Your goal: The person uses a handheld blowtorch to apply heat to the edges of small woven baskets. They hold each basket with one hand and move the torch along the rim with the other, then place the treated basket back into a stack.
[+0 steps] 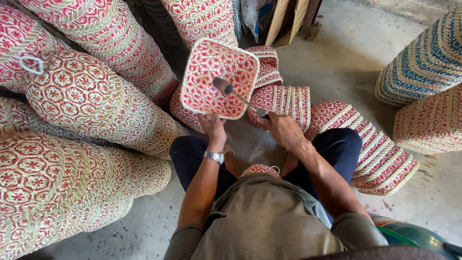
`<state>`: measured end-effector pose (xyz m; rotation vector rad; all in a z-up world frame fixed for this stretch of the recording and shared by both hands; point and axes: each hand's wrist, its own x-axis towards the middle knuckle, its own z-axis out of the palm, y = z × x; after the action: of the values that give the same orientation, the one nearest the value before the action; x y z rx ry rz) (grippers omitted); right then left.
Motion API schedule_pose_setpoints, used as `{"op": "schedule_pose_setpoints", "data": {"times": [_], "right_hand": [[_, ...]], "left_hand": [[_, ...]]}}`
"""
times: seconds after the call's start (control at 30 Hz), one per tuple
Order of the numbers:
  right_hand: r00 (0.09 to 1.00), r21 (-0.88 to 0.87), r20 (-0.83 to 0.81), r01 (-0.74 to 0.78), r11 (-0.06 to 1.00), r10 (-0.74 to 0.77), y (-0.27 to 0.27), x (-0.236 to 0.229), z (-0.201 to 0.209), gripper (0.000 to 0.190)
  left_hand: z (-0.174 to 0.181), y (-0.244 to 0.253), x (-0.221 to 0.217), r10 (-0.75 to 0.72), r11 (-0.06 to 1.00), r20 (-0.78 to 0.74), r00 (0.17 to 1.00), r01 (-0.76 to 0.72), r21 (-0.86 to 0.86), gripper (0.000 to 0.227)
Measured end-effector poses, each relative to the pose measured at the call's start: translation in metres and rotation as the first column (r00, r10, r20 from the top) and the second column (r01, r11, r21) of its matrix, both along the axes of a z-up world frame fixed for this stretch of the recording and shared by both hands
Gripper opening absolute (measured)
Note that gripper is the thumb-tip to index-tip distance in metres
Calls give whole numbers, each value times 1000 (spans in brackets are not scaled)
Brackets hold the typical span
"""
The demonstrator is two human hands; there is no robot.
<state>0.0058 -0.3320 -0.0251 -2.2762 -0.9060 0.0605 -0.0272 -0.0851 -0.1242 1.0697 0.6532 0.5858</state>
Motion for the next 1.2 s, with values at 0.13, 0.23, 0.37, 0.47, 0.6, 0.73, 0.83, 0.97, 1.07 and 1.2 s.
{"op": "schedule_pose_setpoints", "data": {"times": [0.13, 0.23, 0.37, 0.47, 0.6, 0.73, 0.83, 0.97, 1.07, 1.2], "right_hand": [[984, 131, 80, 150, 980, -161, -46, -17, 7, 31], [974, 91, -57, 224, 970, -220, -67, -18, 8, 34], [995, 161, 43, 79, 984, -87, -79, -3, 5, 27], [985, 162, -151, 113, 980, -89, -78, 7, 9, 37], [812, 90, -562, 249, 964, -158, -77, 12, 30, 48], [781, 75, -605, 247, 966, -153, -70, 8, 41, 49], [783, 49, -601, 239, 970, -163, -66, 11, 48, 52], [778, 75, -606, 265, 961, -167, -66, 11, 48, 51], [857, 116, -490, 247, 962, -161, -64, 18, 46, 47], [985, 214, -165, 92, 973, -56, -53, 27, 38, 40]], "left_hand": [[25, 30, 0, 42, 998, 34, 999, -44, 40, 69], [43, 55, 2, 67, 990, -61, 996, -59, 129, 60], [55, 80, 4, 62, 949, -166, 984, -6, 316, 56], [59, 102, -2, 29, 763, -50, 998, 11, 647, 61], [66, 120, -2, 16, 769, -287, 958, 171, 616, 57], [69, 133, -8, 22, 606, -264, 964, 197, 770, 30], [76, 137, -3, 40, 584, -377, 925, 285, 760, 14], [78, 136, -8, 6, 549, -391, 920, 324, 771, 17], [75, 130, -5, -54, 552, -420, 906, 378, 744, 10], [63, 117, 4, -23, 451, -438, 899, 400, 798, 9]]}}
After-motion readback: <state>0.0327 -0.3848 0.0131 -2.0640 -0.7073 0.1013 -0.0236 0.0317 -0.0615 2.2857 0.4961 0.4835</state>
